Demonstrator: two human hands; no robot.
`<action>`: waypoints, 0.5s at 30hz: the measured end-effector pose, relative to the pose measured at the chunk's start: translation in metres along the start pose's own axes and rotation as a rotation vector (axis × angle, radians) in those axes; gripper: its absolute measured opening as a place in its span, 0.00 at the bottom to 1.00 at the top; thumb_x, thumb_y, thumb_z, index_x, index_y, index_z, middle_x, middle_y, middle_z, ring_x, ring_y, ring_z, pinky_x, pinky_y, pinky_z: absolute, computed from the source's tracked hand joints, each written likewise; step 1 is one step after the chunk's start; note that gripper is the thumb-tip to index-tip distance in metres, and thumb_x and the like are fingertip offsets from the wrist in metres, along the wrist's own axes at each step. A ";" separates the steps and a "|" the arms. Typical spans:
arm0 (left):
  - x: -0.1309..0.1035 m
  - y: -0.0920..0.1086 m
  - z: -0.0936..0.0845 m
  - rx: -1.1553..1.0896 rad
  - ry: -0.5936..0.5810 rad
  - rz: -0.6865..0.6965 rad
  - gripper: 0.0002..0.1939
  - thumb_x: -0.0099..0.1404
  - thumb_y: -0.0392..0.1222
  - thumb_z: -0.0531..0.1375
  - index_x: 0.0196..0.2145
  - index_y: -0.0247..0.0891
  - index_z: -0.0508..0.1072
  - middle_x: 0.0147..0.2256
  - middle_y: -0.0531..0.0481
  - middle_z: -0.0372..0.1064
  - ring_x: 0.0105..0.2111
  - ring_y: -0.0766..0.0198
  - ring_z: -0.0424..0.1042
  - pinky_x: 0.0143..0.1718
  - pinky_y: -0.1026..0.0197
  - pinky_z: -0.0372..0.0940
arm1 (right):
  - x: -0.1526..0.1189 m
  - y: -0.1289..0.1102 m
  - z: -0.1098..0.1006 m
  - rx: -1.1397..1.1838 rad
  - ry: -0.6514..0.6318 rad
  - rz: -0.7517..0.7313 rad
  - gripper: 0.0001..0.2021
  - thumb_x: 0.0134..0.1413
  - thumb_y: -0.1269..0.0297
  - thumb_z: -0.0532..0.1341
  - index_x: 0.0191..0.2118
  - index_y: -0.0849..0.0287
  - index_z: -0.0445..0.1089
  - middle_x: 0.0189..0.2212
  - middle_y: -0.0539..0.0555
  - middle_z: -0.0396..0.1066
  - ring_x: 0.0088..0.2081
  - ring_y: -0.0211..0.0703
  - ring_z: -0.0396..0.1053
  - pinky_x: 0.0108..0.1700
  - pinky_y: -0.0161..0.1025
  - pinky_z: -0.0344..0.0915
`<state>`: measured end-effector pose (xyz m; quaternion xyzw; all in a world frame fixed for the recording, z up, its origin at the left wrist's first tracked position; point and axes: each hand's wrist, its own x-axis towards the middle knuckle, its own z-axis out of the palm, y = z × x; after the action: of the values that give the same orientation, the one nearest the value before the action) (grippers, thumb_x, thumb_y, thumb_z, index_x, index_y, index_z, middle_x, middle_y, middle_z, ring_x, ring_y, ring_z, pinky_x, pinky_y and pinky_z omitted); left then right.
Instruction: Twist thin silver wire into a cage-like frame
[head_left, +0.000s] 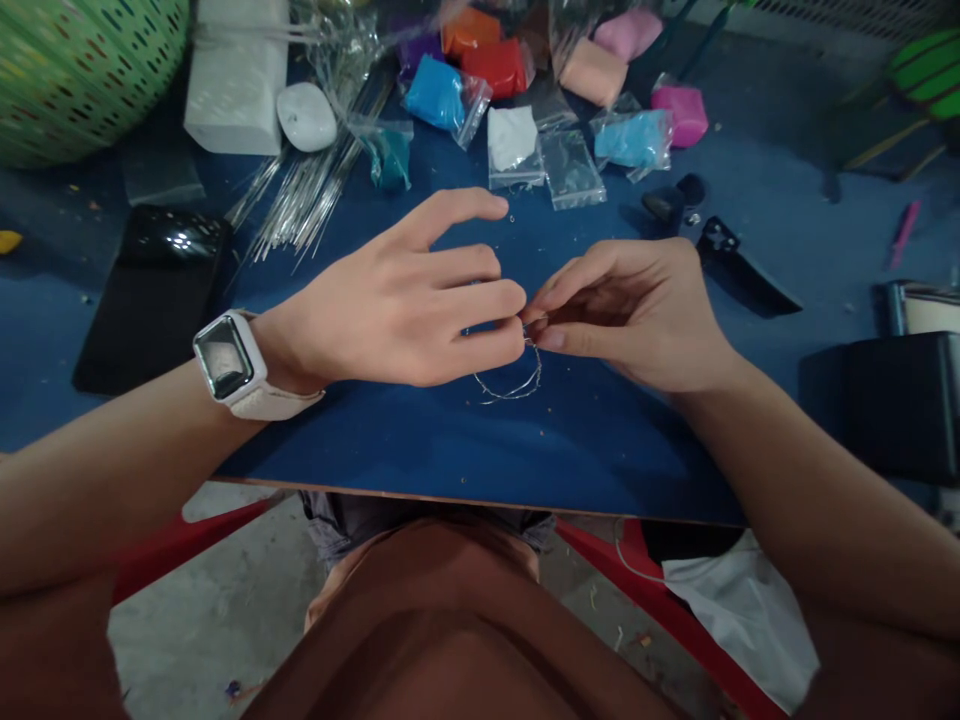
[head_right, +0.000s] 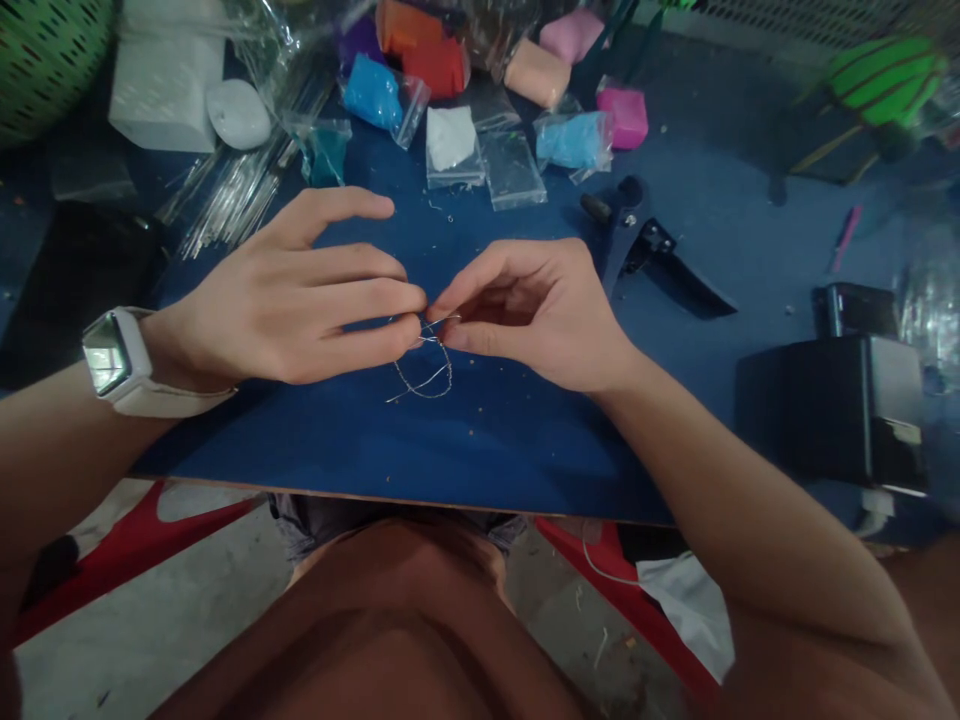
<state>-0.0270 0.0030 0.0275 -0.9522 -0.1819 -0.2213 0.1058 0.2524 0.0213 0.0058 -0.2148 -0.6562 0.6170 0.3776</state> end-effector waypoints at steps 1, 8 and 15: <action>0.000 0.000 0.001 -0.006 0.005 -0.005 0.16 0.86 0.38 0.57 0.38 0.47 0.77 0.38 0.57 0.81 0.40 0.63 0.82 0.75 0.38 0.75 | 0.001 -0.002 -0.001 -0.011 -0.012 -0.007 0.18 0.53 0.77 0.85 0.47 0.50 0.92 0.41 0.51 0.91 0.41 0.42 0.89 0.46 0.37 0.89; -0.001 -0.001 -0.002 -0.200 -0.020 -0.093 0.15 0.87 0.39 0.56 0.43 0.47 0.80 0.40 0.54 0.82 0.40 0.61 0.83 0.75 0.35 0.74 | -0.001 -0.005 0.005 -0.177 0.062 -0.135 0.20 0.54 0.77 0.84 0.47 0.45 0.93 0.41 0.50 0.91 0.42 0.44 0.89 0.47 0.37 0.90; 0.001 0.002 -0.006 -0.106 -0.060 -0.049 0.17 0.89 0.39 0.52 0.51 0.45 0.82 0.39 0.52 0.85 0.37 0.61 0.82 0.72 0.39 0.78 | -0.001 -0.005 0.003 -0.166 0.127 -0.062 0.14 0.50 0.70 0.89 0.41 0.48 0.93 0.34 0.51 0.89 0.34 0.43 0.87 0.38 0.37 0.86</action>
<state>-0.0280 -0.0006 0.0327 -0.9580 -0.1961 -0.2045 0.0443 0.2511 0.0177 0.0105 -0.2633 -0.6862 0.5337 0.4182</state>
